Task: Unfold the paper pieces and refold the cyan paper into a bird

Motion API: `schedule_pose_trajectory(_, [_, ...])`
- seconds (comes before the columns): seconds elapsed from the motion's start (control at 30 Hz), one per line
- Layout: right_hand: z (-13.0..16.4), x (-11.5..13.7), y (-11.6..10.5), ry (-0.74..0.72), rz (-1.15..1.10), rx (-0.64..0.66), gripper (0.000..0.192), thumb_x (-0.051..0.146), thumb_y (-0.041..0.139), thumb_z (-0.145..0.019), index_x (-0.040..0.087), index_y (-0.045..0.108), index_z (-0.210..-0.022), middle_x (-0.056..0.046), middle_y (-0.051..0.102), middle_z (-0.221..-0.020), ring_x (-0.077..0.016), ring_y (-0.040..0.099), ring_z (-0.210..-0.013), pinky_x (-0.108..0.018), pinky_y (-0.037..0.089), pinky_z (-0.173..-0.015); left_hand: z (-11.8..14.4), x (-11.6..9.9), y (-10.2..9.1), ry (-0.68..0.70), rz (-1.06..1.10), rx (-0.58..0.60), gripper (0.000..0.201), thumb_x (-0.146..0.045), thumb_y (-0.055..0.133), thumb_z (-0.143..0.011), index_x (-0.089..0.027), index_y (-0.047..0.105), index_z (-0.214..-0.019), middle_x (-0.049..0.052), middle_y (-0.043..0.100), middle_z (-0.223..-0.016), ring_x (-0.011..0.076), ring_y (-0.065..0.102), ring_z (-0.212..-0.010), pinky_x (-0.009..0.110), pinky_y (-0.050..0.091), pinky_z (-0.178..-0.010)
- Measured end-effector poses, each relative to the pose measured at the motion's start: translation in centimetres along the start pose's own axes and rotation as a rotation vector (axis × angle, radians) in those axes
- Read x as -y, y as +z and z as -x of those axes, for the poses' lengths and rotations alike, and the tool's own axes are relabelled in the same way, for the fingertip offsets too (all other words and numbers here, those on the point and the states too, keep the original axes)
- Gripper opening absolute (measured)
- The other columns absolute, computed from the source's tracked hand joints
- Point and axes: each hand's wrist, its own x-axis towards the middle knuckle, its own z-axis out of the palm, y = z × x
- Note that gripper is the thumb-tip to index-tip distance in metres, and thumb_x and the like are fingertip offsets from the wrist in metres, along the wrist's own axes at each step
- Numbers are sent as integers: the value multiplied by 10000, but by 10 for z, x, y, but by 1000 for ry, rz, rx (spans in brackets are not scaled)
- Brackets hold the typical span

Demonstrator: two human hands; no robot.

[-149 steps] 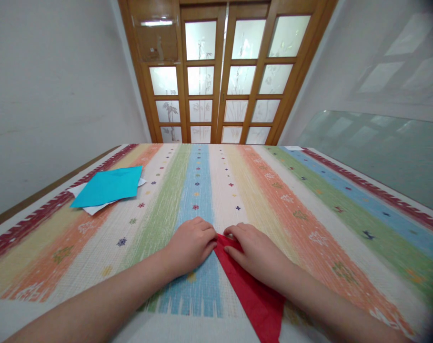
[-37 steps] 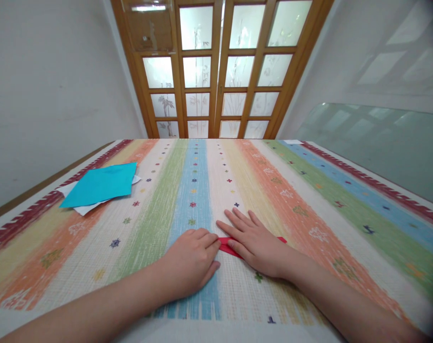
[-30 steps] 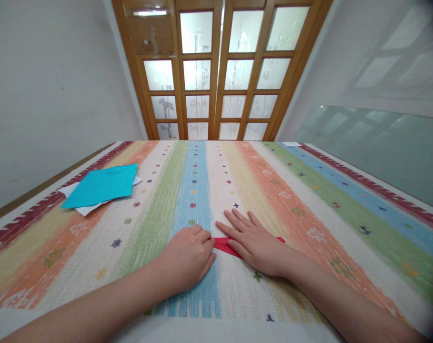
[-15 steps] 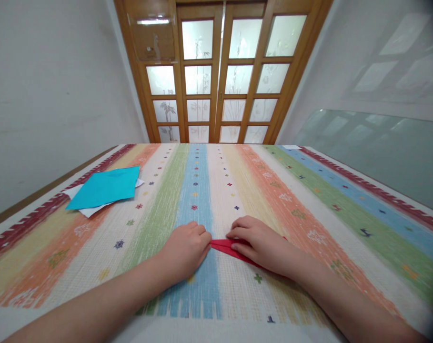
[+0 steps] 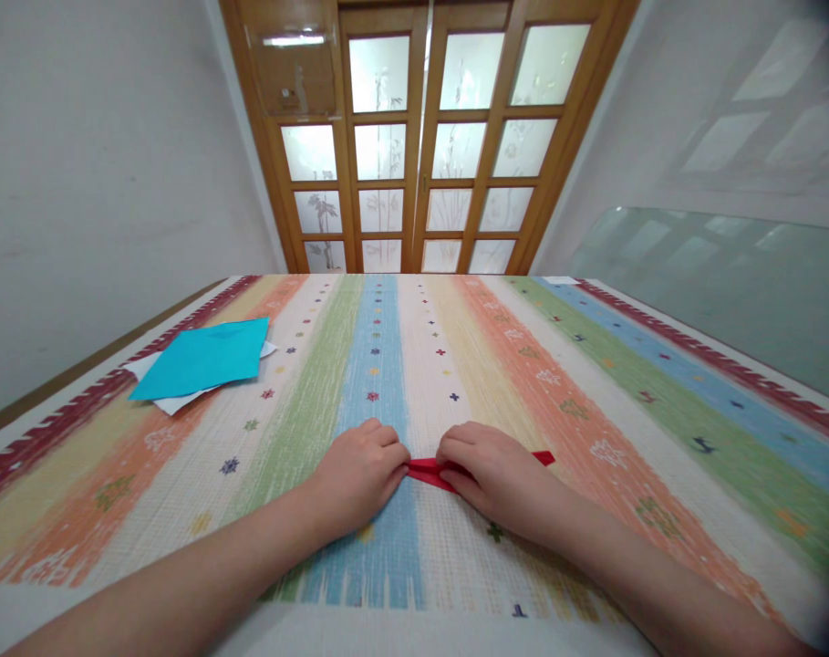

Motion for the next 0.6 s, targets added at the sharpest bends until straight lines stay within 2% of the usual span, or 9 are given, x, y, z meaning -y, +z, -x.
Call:
schedule_pose_trajectory(0.1, [0,2,0,-9,11,-25,136,135,605,-925,179,628,-798,-33,648,-833,-177,566,-771,-297,374,-685,0,0,0,12,51,-19,142,-203,563,-949,-167,690,-898,56,682,-904,215,588,-900,353,478,-830])
schedule_pose_trajectory(0.27, [2,2,2,-19,43,-71,149,164,581,-946,192,610,-803,-29,650,-802,-190,560,-753,-317,363,-680,1,1,2,-22,97,-28,126,-216,565,-949,-176,679,-915,44,690,-841,215,602,-857,334,473,-771])
schedule_pose_trajectory(0.4, [2,3,1,-50,73,-83,138,159,553,-962,202,617,-846,-43,672,-872,-222,582,-854,-355,375,-769,2,1,3,-41,148,-37,101,-219,589,-943,-188,683,-920,31,694,-826,207,606,-844,323,472,-760])
schedule_pose_trajectory(0.53, [2,6,-1,15,91,-149,42,156,597,-924,192,620,-930,-63,672,-900,-246,573,-856,-365,374,-756,3,1,1,4,198,-131,101,-193,582,-942,-186,681,-960,32,700,-871,199,604,-853,322,480,-772])
schedule_pose_trajectory(0.6, [3,8,-3,28,107,-201,180,145,616,-910,183,619,-1086,-71,673,-929,-257,571,-868,-372,378,-762,3,1,-1,33,205,-215,144,-185,549,-960,-178,672,-1033,41,703,-902,195,600,-859,324,484,-775])
